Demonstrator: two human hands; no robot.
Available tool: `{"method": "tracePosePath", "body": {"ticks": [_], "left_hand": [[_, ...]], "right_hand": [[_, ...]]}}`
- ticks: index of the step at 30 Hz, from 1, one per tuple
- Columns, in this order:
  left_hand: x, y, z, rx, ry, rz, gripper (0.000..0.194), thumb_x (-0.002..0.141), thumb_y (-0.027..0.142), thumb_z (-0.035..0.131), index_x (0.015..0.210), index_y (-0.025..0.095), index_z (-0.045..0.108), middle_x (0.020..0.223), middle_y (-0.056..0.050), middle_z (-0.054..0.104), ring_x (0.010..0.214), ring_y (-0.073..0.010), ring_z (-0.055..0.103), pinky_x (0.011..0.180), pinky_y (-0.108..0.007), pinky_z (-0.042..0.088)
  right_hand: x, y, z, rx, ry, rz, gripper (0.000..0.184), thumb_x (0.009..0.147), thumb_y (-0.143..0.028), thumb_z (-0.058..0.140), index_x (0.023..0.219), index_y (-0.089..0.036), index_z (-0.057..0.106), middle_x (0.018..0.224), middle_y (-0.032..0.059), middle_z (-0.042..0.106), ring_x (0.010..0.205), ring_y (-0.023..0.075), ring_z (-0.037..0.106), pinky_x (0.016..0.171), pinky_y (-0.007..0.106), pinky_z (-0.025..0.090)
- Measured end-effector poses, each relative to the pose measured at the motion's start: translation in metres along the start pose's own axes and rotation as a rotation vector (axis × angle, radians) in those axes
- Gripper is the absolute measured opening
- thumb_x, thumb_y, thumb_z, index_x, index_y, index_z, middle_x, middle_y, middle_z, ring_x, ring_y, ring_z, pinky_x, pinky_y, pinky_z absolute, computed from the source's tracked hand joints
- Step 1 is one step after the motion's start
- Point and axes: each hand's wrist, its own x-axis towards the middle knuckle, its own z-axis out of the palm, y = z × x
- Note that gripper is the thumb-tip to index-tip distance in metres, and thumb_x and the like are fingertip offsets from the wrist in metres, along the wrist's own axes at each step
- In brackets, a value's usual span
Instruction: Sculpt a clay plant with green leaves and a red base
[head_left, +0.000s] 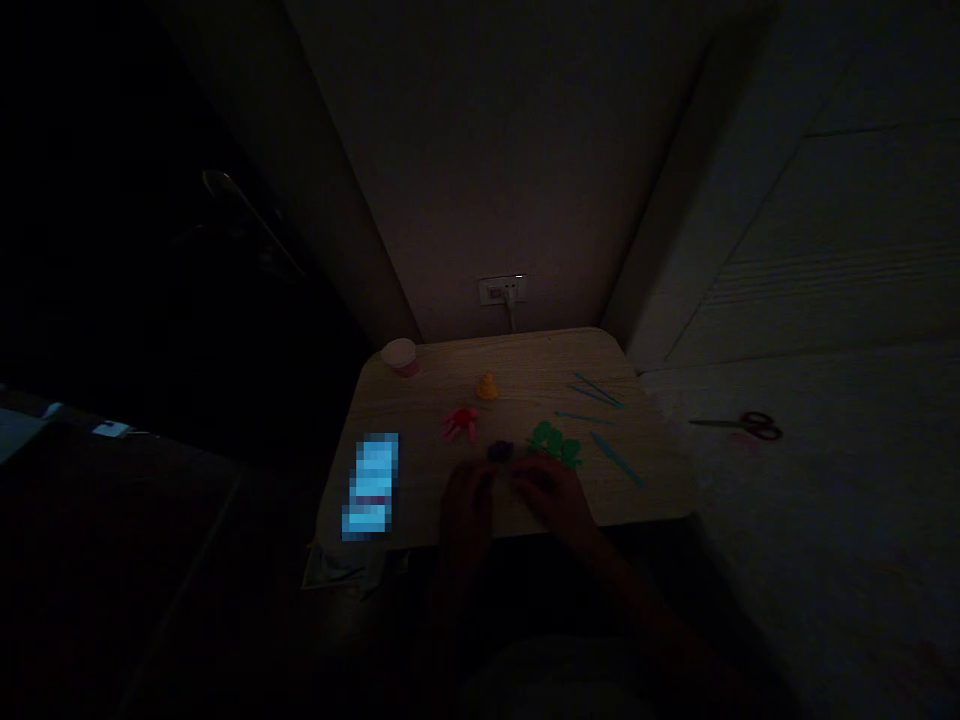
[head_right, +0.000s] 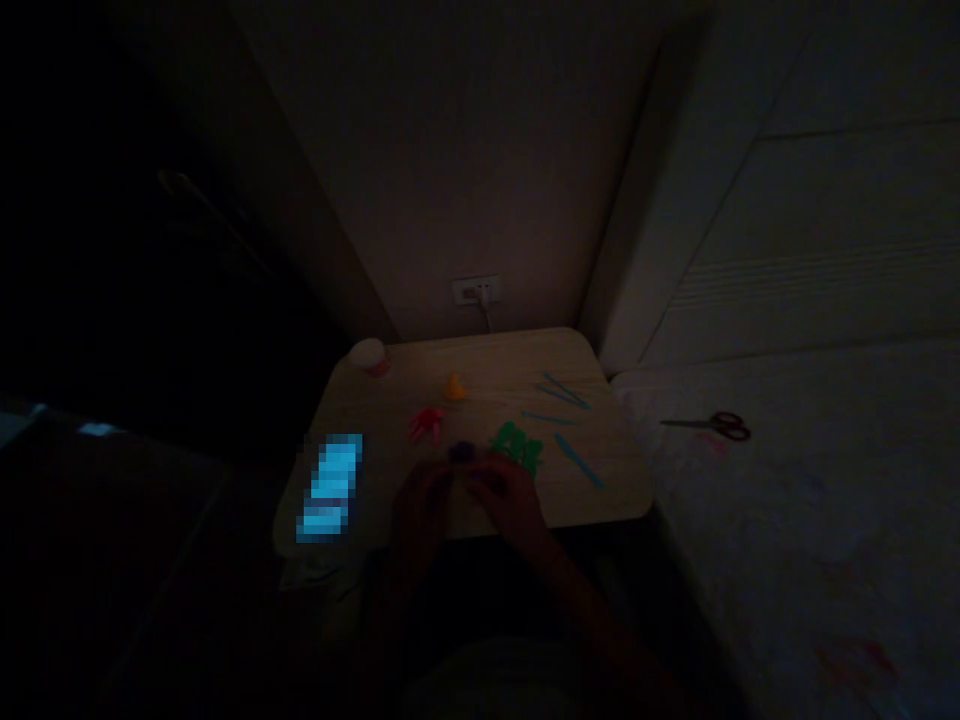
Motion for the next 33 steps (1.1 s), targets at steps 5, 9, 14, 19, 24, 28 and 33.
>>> {"method": "tracePosePath", "body": {"ticks": [5, 9, 14, 19, 24, 28, 33], "left_hand": [[0.000, 0.002, 0.001, -0.005, -0.054, 0.049, 0.037, 0.089, 0.001, 0.053, 0.114, 0.023, 0.069, 0.113, -0.008, 0.071, 0.110, -0.0242, 0.068, 0.100, -0.042, 0.057], [-0.001, 0.009, 0.000, 0.005, -0.051, 0.040, 0.043, 0.083, -0.004, 0.052, 0.113, 0.023, 0.067, 0.114, -0.008, 0.066, 0.108, -0.0233, 0.066, 0.097, -0.039, 0.058], [-0.003, 0.015, 0.001, 0.012, -0.066, 0.052, 0.037, 0.089, 0.004, 0.057, 0.120, 0.023, 0.064, 0.122, -0.010, 0.063, 0.116, -0.0250, 0.063, 0.104, -0.043, 0.055], [-0.004, 0.015, 0.002, 0.033, -0.071, 0.094, 0.034, 0.093, 0.010, 0.059, 0.125, 0.022, 0.063, 0.126, -0.011, 0.064, 0.121, -0.0271, 0.061, 0.107, -0.046, 0.053], [-0.006, 0.014, 0.001, 0.063, -0.108, 0.066, 0.037, 0.092, 0.011, 0.061, 0.127, 0.023, 0.063, 0.128, -0.012, 0.066, 0.122, -0.0288, 0.062, 0.108, -0.048, 0.052], [-0.006, 0.016, -0.001, 0.074, -0.128, 0.069, 0.044, 0.088, 0.007, 0.060, 0.129, 0.023, 0.064, 0.132, -0.012, 0.064, 0.127, -0.0293, 0.059, 0.112, -0.049, 0.049], [-0.005, 0.021, -0.004, 0.168, -0.157, 0.055, 0.047, 0.088, 0.008, 0.060, 0.131, 0.025, 0.064, 0.125, -0.011, 0.064, 0.119, -0.0293, 0.061, 0.105, -0.047, 0.052]], "right_hand": [[-0.001, -0.006, -0.001, -0.035, -0.079, -0.015, 0.026, 0.085, -0.049, 0.079, 0.079, -0.025, 0.082, 0.077, 0.0051, 0.075, 0.069, 0.0211, 0.067, 0.064, 0.033, 0.056], [-0.004, -0.011, -0.002, -0.050, -0.088, -0.014, 0.026, 0.088, -0.047, 0.076, 0.080, -0.023, 0.082, 0.076, 0.0040, 0.074, 0.067, 0.0197, 0.066, 0.062, 0.030, 0.053], [-0.006, -0.014, 0.001, -0.061, -0.106, -0.058, 0.042, 0.101, -0.050, 0.056, 0.079, -0.022, 0.077, 0.075, 0.0037, 0.073, 0.068, 0.0191, 0.065, 0.068, 0.031, 0.054], [-0.004, -0.015, 0.003, -0.084, -0.066, -0.078, 0.042, 0.101, -0.052, 0.057, 0.075, -0.022, 0.073, 0.072, 0.0032, 0.071, 0.068, 0.0202, 0.064, 0.070, 0.033, 0.052], [-0.005, -0.014, 0.002, -0.072, -0.061, -0.049, 0.049, 0.102, -0.056, 0.054, 0.068, -0.023, 0.070, 0.063, 0.0015, 0.065, 0.062, 0.0194, 0.059, 0.064, 0.033, 0.049], [-0.006, -0.012, 0.002, -0.027, -0.004, 0.004, 0.050, 0.100, -0.061, 0.055, 0.074, -0.023, 0.074, 0.064, 0.0019, 0.062, 0.061, 0.0192, 0.057, 0.060, 0.032, 0.046], [-0.005, -0.013, 0.002, 0.010, 0.035, -0.034, 0.034, 0.096, -0.053, 0.065, 0.091, -0.024, 0.082, 0.077, 0.0038, 0.067, 0.069, 0.0206, 0.061, 0.064, 0.033, 0.051]]}}
